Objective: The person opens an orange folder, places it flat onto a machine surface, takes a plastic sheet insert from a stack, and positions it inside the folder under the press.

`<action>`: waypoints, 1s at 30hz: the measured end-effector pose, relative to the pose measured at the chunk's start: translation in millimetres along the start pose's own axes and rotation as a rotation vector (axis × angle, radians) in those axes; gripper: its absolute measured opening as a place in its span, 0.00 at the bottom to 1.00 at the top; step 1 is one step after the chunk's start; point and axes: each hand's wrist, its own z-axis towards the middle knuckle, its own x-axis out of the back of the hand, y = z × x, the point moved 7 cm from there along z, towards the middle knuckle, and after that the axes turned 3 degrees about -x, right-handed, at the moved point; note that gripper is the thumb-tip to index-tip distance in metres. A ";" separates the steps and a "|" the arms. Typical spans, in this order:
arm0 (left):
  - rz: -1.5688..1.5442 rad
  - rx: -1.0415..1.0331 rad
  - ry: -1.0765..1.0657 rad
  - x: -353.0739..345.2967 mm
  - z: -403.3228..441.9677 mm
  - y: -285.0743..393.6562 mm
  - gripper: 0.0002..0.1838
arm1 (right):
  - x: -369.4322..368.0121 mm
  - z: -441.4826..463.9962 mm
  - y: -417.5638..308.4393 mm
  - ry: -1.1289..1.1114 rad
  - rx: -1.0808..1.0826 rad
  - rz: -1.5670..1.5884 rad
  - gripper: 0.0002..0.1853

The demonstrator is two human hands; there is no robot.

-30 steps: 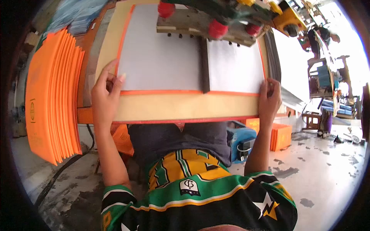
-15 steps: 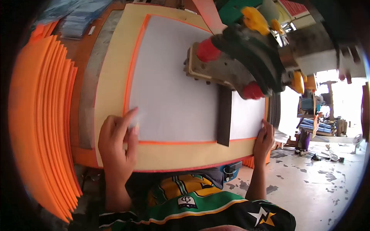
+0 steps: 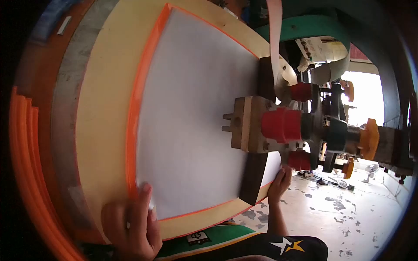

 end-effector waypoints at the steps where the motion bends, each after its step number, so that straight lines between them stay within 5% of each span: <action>1: 0.001 -0.008 -0.044 -3.4 -3.6 -1.1 0.24 | -0.5 -0.8 4.0 -0.013 -0.018 0.008 0.16; 18: 0.019 -0.009 0.019 4.7 9.7 3.9 0.17 | 2.3 -2.1 -12.1 -0.010 -0.029 0.041 0.07; 30: 0.040 -0.006 0.034 4.3 6.7 3.3 0.17 | 3.3 -4.1 -11.8 -0.007 -0.060 0.003 0.11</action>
